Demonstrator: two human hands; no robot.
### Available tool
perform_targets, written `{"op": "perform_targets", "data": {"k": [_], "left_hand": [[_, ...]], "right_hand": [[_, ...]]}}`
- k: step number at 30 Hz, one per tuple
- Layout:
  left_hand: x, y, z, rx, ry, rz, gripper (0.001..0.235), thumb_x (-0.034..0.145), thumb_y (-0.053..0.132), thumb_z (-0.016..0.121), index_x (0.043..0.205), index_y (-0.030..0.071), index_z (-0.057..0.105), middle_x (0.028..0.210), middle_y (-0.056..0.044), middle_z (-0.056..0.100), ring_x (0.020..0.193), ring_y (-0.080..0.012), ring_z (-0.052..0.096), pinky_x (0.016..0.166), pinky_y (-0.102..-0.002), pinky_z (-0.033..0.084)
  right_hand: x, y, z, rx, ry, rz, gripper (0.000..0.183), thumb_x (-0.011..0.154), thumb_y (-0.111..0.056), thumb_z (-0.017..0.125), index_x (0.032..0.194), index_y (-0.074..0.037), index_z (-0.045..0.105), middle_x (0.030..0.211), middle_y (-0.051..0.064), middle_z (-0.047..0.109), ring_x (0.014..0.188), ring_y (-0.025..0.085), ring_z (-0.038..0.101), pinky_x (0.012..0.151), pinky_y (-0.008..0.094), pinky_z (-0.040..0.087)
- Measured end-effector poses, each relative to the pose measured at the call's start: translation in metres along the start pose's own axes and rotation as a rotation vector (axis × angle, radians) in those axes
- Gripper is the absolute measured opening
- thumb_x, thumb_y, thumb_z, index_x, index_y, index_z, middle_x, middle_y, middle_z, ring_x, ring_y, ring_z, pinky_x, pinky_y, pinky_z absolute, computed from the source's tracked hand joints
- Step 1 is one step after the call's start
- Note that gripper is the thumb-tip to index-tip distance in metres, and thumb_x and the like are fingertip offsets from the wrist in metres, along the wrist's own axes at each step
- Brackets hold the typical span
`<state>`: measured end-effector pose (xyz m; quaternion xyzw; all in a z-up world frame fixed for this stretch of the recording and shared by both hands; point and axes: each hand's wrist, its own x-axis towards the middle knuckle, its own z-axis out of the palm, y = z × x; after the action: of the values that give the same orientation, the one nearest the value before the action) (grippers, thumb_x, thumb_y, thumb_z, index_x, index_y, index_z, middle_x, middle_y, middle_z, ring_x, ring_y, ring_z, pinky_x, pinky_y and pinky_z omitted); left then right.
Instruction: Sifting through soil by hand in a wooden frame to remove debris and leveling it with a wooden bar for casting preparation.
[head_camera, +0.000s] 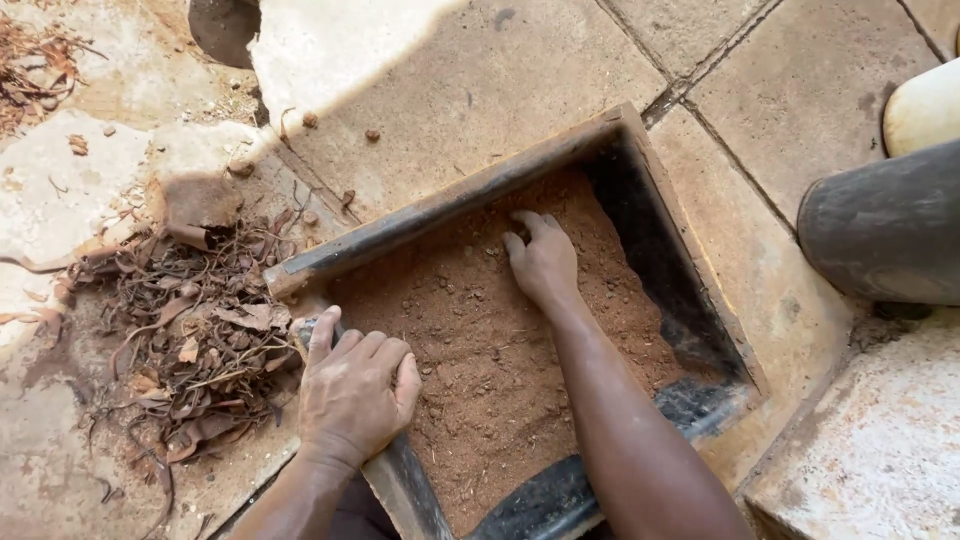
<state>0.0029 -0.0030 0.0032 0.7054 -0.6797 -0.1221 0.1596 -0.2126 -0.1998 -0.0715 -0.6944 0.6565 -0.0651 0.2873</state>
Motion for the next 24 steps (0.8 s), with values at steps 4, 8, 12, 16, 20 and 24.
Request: {"op": "perform_targets", "data": {"k": [4, 8, 12, 16, 20, 24], "left_hand": [[0.006, 0.004, -0.002, -0.042, 0.081, 0.003, 0.018, 0.092, 0.023, 0.06, 0.084, 0.02, 0.077, 0.081, 0.002, 0.077, 0.077, -0.0179, 0.066, 0.127, -0.049, 0.032], [0.0, -0.001, 0.001, 0.007, 0.002, 0.005, 0.023, 0.095, 0.028, 0.058, 0.087, 0.02, 0.078, 0.081, 0.001, 0.078, 0.077, -0.0175, 0.067, 0.128, -0.05, 0.029], [-0.001, 0.001, -0.001, -0.015, 0.018, 0.003, 0.019, 0.093, 0.027, 0.061, 0.087, 0.021, 0.077, 0.081, 0.002, 0.077, 0.077, -0.0175, 0.066, 0.127, -0.05, 0.029], [-0.004, 0.002, 0.002, -0.009, 0.018, 0.008, 0.018, 0.094, 0.028, 0.062, 0.089, 0.021, 0.078, 0.082, 0.003, 0.077, 0.079, -0.0178, 0.067, 0.127, -0.05, 0.031], [0.001, -0.002, 0.002, -0.002, 0.006, 0.005, 0.024, 0.095, 0.028, 0.056, 0.086, 0.022, 0.077, 0.079, 0.001, 0.078, 0.075, -0.0169, 0.066, 0.127, -0.051, 0.028], [0.0, 0.0, -0.001, -0.004, 0.027, 0.023, 0.022, 0.095, 0.028, 0.059, 0.088, 0.02, 0.078, 0.079, 0.001, 0.076, 0.076, -0.0176, 0.064, 0.128, -0.049, 0.029]], "right_hand": [[0.0, -0.007, -0.015, 0.084, 0.091, 0.025, 0.026, 0.095, -0.027, 0.067, 0.109, -0.009, 0.078, 0.102, 0.01, 0.077, 0.089, 0.028, 0.071, 0.083, 0.04, 0.056], [0.0, 0.003, -0.017, 0.182, 0.241, 0.066, 0.02, 0.1, -0.024, 0.068, 0.108, -0.006, 0.071, 0.111, 0.011, 0.065, 0.095, 0.022, 0.065, 0.084, 0.036, 0.057], [0.026, -0.002, -0.007, 0.077, 0.215, 0.134, 0.056, 0.092, -0.041, 0.076, 0.126, 0.004, 0.072, 0.124, 0.022, 0.069, 0.106, 0.036, 0.069, 0.093, 0.043, 0.056], [0.033, 0.013, 0.013, 0.018, 0.285, 0.1, 0.031, 0.091, -0.028, 0.067, 0.112, -0.008, 0.076, 0.117, 0.014, 0.068, 0.096, 0.039, 0.066, 0.081, 0.048, 0.054], [0.011, -0.001, -0.019, 0.307, 0.326, 0.05, 0.02, 0.101, -0.024, 0.066, 0.107, -0.006, 0.073, 0.1, 0.007, 0.073, 0.088, 0.019, 0.067, 0.08, 0.033, 0.055], [0.0, 0.031, -0.014, 0.375, 0.289, 0.12, 0.022, 0.096, -0.017, 0.071, 0.114, -0.007, 0.077, 0.099, 0.005, 0.077, 0.086, 0.015, 0.068, 0.081, 0.029, 0.056]]}}
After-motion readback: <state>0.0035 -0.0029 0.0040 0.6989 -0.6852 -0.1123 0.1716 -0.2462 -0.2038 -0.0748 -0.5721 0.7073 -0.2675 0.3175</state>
